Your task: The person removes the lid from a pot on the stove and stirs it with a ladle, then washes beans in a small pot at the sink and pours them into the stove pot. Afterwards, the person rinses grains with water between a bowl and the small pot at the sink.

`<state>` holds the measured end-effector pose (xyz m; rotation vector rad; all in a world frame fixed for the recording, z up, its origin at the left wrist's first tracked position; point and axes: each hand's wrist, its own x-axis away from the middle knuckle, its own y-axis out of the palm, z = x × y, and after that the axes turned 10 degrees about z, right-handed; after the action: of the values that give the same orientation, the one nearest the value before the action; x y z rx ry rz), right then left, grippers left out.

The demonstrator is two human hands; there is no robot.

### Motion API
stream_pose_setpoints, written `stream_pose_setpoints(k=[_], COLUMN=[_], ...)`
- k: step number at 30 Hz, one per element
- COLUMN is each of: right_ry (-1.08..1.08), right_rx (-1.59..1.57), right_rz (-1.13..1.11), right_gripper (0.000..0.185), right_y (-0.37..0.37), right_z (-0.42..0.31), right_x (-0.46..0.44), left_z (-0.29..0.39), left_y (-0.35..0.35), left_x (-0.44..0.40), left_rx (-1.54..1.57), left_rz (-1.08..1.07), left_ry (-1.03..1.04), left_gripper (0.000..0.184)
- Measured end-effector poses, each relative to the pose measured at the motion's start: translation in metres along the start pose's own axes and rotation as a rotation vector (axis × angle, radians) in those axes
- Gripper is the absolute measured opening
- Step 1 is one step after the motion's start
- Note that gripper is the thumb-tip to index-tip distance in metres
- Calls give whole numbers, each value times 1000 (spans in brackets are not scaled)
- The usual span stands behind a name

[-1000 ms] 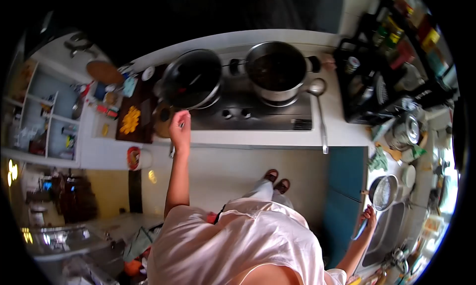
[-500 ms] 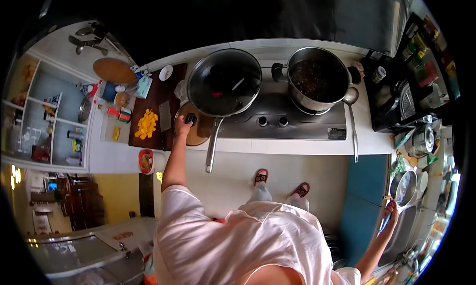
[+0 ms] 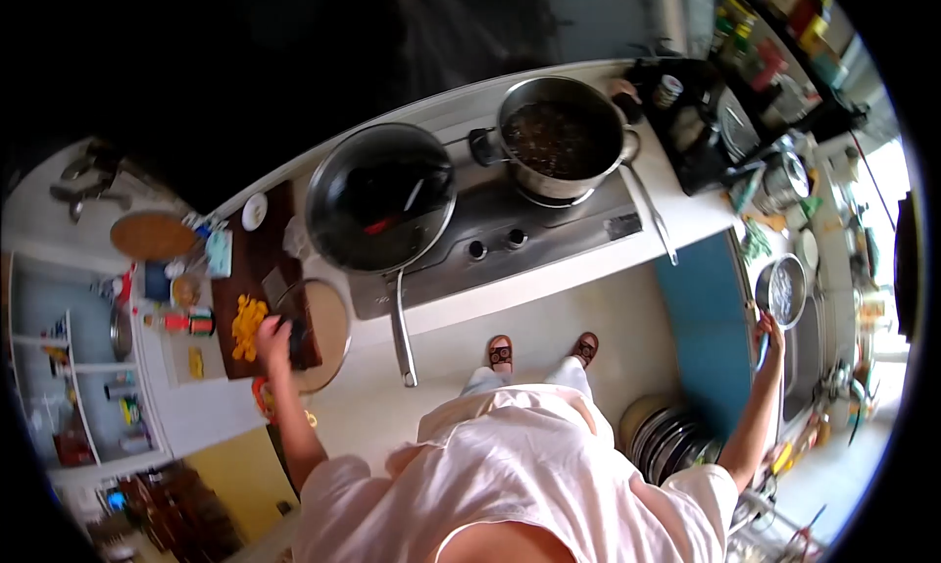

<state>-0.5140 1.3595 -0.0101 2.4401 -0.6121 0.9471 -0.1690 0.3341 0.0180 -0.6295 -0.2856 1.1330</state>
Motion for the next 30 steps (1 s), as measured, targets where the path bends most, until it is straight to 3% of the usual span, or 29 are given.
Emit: stream_pose_setpoints(k=[1, 2, 4, 6, 8, 11, 14, 22, 26, 30], right_ry=[18, 9, 101, 127, 133, 95, 189, 62, 4, -29], right_rx=[-11, 55, -136, -163, -164, -106, -170, -53, 4, 21], right_rz=[-86, -219, -92, -77, -55, -23, -45, -1, 53, 47], right_gripper=[20, 20, 23, 23, 24, 22, 22, 18, 16, 17], right_y=[-4, -16, -12, -6, -3, -6, -21, -45, -64, -94], right_z=[-1, -2, 0, 0, 4, 6, 7, 5, -3, -14], right_x=[4, -5, -1, 9, 18, 26, 22, 57, 66, 66], left_z=[2, 14, 72, 149, 176, 237, 288, 426, 463, 450], left_y=[-17, -29, -45, -37, -10, 64, 151, 358, 422, 473], left_x=[-2, 0, 11, 36, 38, 58, 75, 88, 85, 70], left_rx=[-53, 102, -63, -15, 153, 303, 416, 448, 341, 262], left_rz=[75, 47, 24, -52, -122, -291, -448, -520, -542, -502], left_ry=[42, 132, 131, 103, 257, 287, 358, 542, 550, 538], left_gripper=[16, 18, 18, 19, 19, 19, 17, 17, 17, 20])
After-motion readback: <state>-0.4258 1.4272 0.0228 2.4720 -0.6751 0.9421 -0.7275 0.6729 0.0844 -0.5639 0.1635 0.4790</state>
